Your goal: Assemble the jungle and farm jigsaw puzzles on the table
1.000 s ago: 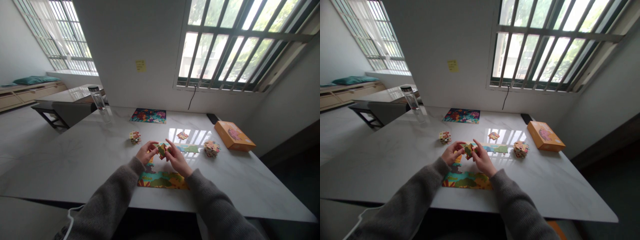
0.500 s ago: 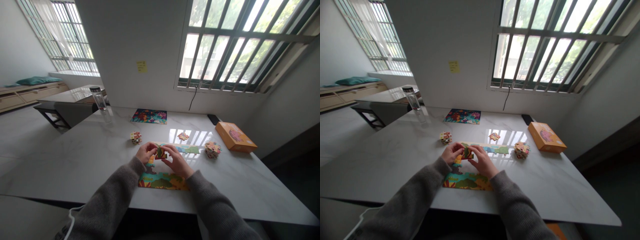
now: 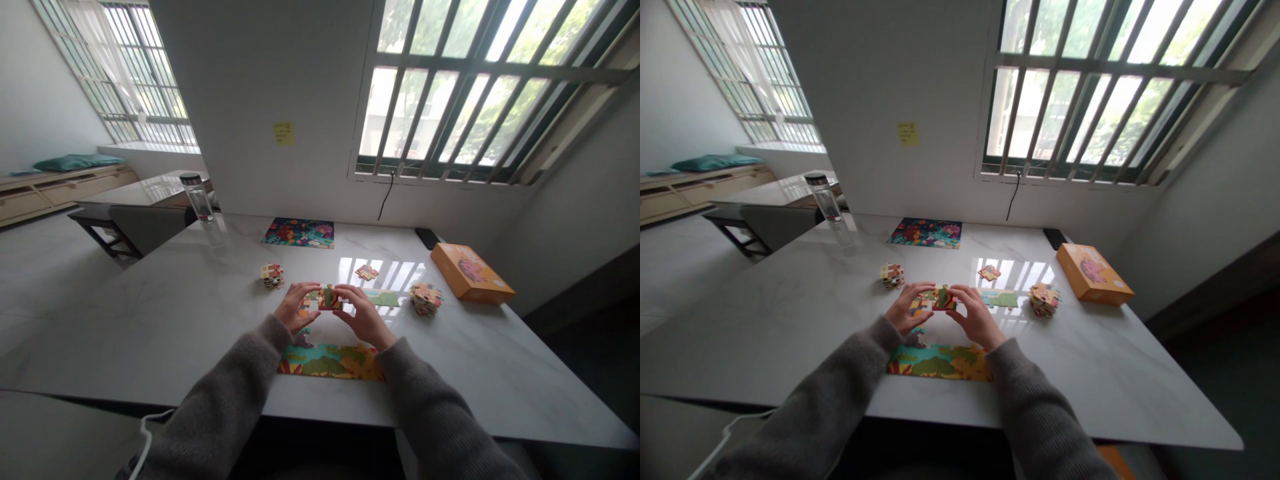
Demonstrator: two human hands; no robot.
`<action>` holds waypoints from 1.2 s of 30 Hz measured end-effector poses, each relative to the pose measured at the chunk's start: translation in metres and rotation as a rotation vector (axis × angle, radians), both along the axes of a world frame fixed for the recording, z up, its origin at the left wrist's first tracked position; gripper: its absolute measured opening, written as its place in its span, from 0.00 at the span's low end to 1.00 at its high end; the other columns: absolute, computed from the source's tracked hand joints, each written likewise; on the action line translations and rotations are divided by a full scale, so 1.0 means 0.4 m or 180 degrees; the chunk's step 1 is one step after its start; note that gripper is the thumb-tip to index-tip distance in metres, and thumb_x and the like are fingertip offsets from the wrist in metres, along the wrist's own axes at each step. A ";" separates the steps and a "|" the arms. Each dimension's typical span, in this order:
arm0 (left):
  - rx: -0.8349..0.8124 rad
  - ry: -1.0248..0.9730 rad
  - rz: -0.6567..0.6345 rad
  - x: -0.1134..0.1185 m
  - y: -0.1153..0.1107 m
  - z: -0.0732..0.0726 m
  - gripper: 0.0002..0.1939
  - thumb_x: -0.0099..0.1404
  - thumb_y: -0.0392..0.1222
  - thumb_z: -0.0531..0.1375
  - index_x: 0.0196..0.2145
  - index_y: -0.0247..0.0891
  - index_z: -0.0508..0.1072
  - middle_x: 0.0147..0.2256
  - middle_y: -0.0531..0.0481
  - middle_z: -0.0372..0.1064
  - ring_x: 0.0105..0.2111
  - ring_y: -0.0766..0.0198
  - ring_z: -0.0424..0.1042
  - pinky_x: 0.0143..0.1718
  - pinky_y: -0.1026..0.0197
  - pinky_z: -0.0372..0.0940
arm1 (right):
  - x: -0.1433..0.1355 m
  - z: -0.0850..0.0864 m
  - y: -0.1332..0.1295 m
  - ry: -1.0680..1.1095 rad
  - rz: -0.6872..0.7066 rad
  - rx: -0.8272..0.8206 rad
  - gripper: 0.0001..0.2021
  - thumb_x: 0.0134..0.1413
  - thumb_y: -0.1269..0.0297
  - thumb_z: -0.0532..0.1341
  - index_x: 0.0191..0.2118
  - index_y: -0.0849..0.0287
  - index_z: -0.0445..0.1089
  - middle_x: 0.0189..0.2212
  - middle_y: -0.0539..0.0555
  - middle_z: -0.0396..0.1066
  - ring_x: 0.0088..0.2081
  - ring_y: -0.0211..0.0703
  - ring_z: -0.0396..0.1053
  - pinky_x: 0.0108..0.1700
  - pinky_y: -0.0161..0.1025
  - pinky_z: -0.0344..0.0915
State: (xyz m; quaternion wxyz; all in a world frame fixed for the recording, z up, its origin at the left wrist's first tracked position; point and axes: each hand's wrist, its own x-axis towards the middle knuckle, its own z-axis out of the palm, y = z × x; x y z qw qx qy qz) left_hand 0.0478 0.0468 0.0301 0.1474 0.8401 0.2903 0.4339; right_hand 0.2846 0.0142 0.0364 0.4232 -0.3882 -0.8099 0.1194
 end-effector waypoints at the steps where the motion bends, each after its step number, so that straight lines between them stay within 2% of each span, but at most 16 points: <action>1: 0.0019 -0.0006 -0.0040 0.001 0.002 -0.001 0.24 0.61 0.37 0.64 0.54 0.42 0.68 0.53 0.43 0.70 0.54 0.51 0.68 0.57 0.46 0.62 | -0.001 0.001 -0.001 0.0002 0.0003 -0.0006 0.22 0.61 0.65 0.65 0.59 0.49 0.65 0.55 0.58 0.68 0.55 0.51 0.66 0.57 0.53 0.68; 8: -0.0120 -0.0167 -0.0224 0.003 -0.001 0.006 0.18 0.60 0.37 0.66 0.48 0.41 0.72 0.49 0.43 0.72 0.52 0.51 0.69 0.56 0.47 0.64 | -0.008 0.003 -0.010 -0.0013 0.0047 -0.0029 0.18 0.61 0.67 0.64 0.55 0.51 0.67 0.56 0.58 0.67 0.57 0.51 0.65 0.59 0.53 0.66; 14: -0.0406 -0.0284 -0.0442 0.005 -0.002 0.005 0.15 0.60 0.36 0.66 0.45 0.40 0.72 0.49 0.42 0.70 0.53 0.52 0.69 0.56 0.48 0.64 | -0.010 -0.005 -0.012 -0.0025 0.0118 -0.0155 0.16 0.60 0.68 0.63 0.53 0.52 0.68 0.55 0.59 0.67 0.55 0.50 0.68 0.55 0.51 0.70; 19: -0.0615 -0.0246 -0.0259 0.007 -0.007 -0.002 0.23 0.58 0.36 0.64 0.52 0.41 0.69 0.51 0.42 0.69 0.49 0.53 0.70 0.53 0.48 0.67 | 0.008 0.022 -0.016 -0.0063 0.0063 -0.0049 0.20 0.61 0.64 0.64 0.58 0.51 0.67 0.53 0.60 0.69 0.54 0.51 0.70 0.56 0.52 0.70; 21: -0.0680 -0.0197 -0.0147 0.006 -0.010 -0.006 0.23 0.59 0.36 0.63 0.53 0.40 0.68 0.50 0.42 0.69 0.46 0.55 0.72 0.50 0.50 0.68 | 0.030 0.037 -0.029 -0.0021 -0.0016 -0.0035 0.20 0.61 0.63 0.64 0.58 0.51 0.67 0.54 0.60 0.69 0.54 0.51 0.70 0.55 0.52 0.70; 24: -0.0678 -0.0081 -0.0138 0.005 -0.013 -0.008 0.16 0.62 0.37 0.61 0.49 0.39 0.72 0.45 0.43 0.72 0.46 0.54 0.71 0.49 0.51 0.67 | 0.079 0.042 -0.066 0.0030 -0.0162 -0.0042 0.19 0.62 0.63 0.63 0.58 0.51 0.68 0.54 0.60 0.70 0.54 0.52 0.70 0.56 0.52 0.70; 28: -0.0611 0.0094 -0.0198 0.009 -0.014 -0.009 0.09 0.64 0.37 0.59 0.41 0.38 0.75 0.40 0.43 0.74 0.43 0.54 0.71 0.48 0.51 0.66 | 0.161 0.007 -0.130 -0.0046 -0.0381 -0.0180 0.17 0.63 0.61 0.63 0.56 0.51 0.70 0.54 0.60 0.70 0.52 0.52 0.72 0.52 0.52 0.73; 32: -0.0627 0.0202 -0.0237 0.015 -0.017 -0.014 0.08 0.64 0.37 0.58 0.40 0.38 0.76 0.39 0.43 0.74 0.42 0.54 0.71 0.48 0.51 0.65 | 0.236 -0.036 -0.187 -0.0294 -0.0592 -0.0187 0.15 0.63 0.60 0.62 0.55 0.50 0.72 0.54 0.59 0.71 0.55 0.54 0.71 0.56 0.56 0.70; 36: -0.0643 0.0296 -0.0261 0.020 -0.018 -0.025 0.08 0.65 0.38 0.58 0.40 0.40 0.76 0.38 0.44 0.74 0.42 0.54 0.70 0.49 0.51 0.64 | 0.292 -0.050 -0.241 -0.0487 -0.0775 -0.0211 0.11 0.62 0.60 0.62 0.50 0.48 0.75 0.53 0.58 0.72 0.53 0.54 0.72 0.54 0.55 0.73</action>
